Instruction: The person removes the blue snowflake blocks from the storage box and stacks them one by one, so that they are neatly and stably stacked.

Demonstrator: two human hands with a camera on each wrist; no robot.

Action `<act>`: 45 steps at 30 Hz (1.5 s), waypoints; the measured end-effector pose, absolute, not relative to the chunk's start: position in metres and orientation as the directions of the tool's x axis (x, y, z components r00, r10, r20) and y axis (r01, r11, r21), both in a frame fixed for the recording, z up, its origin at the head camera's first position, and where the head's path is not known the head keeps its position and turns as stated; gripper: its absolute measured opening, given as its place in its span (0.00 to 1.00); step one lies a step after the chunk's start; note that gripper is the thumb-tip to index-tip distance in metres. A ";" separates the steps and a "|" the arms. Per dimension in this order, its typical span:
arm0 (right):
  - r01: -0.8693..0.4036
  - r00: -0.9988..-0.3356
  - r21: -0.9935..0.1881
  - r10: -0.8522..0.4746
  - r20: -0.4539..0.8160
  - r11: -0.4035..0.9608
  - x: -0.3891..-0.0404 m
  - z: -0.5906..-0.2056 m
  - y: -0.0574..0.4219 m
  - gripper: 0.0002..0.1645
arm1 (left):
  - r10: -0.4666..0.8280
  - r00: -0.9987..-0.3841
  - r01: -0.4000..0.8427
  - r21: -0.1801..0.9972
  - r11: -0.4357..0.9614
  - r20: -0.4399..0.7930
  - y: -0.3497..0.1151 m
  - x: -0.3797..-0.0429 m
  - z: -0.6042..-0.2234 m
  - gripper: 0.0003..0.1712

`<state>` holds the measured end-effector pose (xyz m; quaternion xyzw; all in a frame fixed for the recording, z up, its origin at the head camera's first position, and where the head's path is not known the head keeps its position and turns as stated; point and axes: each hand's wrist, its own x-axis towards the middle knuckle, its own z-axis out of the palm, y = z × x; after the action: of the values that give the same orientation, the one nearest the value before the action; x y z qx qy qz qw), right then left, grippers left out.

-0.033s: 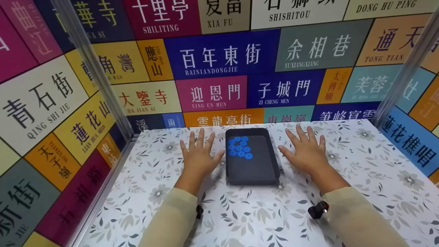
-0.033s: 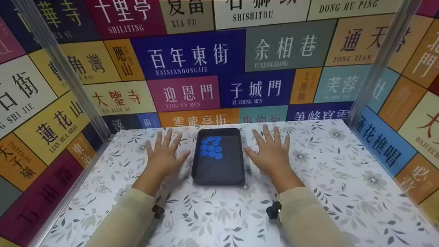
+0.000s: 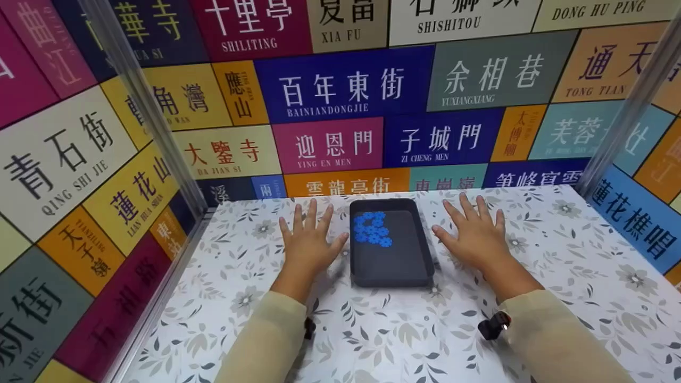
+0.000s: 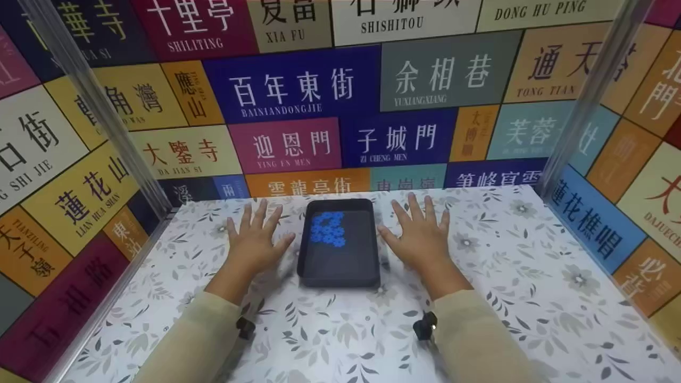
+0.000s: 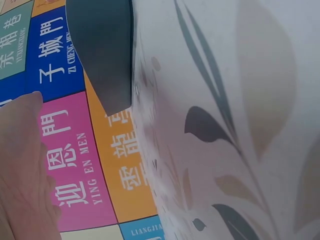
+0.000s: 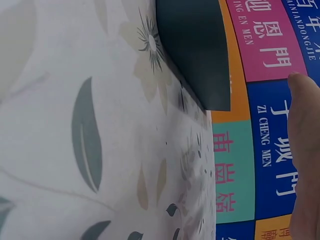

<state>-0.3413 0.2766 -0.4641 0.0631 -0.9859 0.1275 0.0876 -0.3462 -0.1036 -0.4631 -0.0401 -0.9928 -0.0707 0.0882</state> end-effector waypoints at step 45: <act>-0.200 -0.980 -0.552 -0.168 0.108 0.809 -0.347 -0.437 0.232 0.51 | 0.097 -0.993 0.119 0.690 0.714 0.071 -0.082 -0.337 -0.475 0.46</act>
<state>-0.3470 0.2324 -0.4370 0.0967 -0.9507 0.2932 0.0271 -0.3366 -0.0819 -0.4749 -0.0583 -0.9257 -0.3734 0.0149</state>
